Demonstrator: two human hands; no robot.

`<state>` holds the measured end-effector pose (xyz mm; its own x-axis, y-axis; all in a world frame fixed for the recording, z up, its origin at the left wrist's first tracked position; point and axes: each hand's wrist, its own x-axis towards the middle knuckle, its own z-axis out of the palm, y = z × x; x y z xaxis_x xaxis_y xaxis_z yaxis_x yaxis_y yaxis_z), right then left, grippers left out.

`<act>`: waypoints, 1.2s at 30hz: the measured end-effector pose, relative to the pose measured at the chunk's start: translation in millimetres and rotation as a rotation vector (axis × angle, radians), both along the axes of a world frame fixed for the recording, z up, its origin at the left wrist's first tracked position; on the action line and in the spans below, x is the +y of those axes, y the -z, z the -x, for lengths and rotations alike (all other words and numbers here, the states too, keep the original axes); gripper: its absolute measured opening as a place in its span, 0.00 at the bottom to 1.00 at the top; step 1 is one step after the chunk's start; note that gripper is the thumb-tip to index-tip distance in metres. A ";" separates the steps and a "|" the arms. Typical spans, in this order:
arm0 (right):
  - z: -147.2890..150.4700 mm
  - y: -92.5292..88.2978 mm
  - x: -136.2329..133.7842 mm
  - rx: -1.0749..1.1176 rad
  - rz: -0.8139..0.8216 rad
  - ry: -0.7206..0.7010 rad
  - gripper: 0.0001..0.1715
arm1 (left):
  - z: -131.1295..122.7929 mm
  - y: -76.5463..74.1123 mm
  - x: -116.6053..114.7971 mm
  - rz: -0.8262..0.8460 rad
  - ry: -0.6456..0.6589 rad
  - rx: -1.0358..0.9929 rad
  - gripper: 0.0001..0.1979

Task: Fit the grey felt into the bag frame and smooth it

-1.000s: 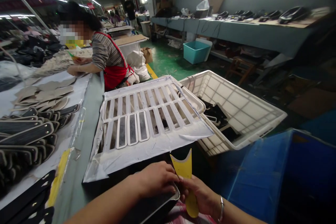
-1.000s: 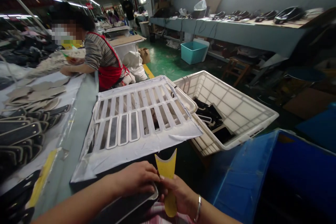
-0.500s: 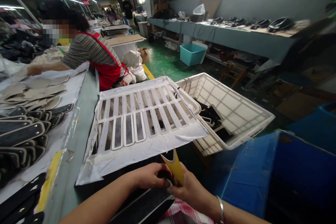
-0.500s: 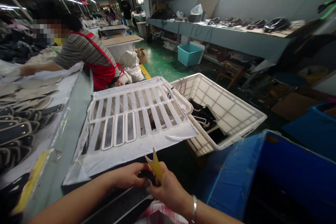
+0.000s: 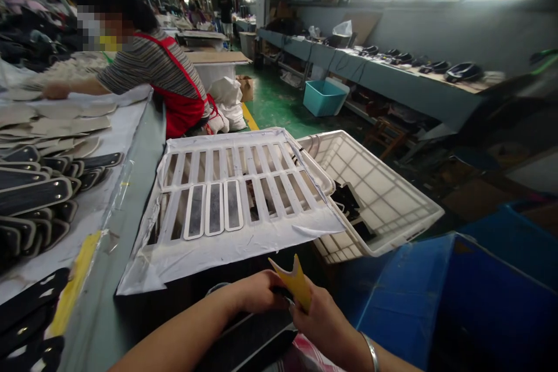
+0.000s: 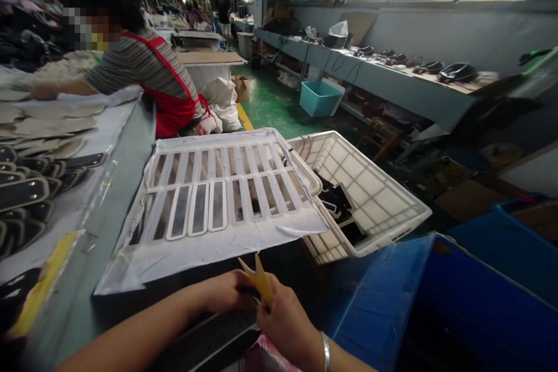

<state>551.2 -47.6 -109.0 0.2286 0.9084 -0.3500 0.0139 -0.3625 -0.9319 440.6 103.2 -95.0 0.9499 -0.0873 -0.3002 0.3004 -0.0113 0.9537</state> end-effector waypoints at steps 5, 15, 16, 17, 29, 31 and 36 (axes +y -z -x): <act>1.6 -9.7 0.8 0.180 0.029 0.027 0.16 | 0.7 5.5 2.1 0.030 -0.011 0.007 0.21; -5.8 7.4 -8.7 0.541 0.193 0.125 0.24 | 4.2 2.6 2.7 -0.031 -0.053 0.068 0.15; -6.1 9.8 -8.6 0.579 0.193 0.114 0.24 | 4.3 1.9 3.1 -0.024 -0.047 0.057 0.14; -6.7 11.1 -7.9 0.605 0.192 0.098 0.24 | 4.3 1.5 3.5 -0.016 -0.040 0.046 0.14; -24.3 -1.6 10.9 0.478 0.194 -0.159 0.22 | 2.8 1.6 8.2 0.030 0.029 -0.007 0.16; -28.2 -2.2 13.5 0.491 0.218 -0.195 0.22 | 1.6 2.1 11.3 0.053 0.052 0.014 0.16; -36.1 -5.0 19.3 0.488 0.311 -0.255 0.16 | -2.7 3.7 18.6 0.138 0.075 0.089 0.18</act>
<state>587.3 -28.4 -103.9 -0.2342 0.7524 -0.6157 -0.2650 -0.6587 -0.7042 443.3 121.8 -98.7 0.9094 -0.2030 -0.3630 0.3870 0.0928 0.9174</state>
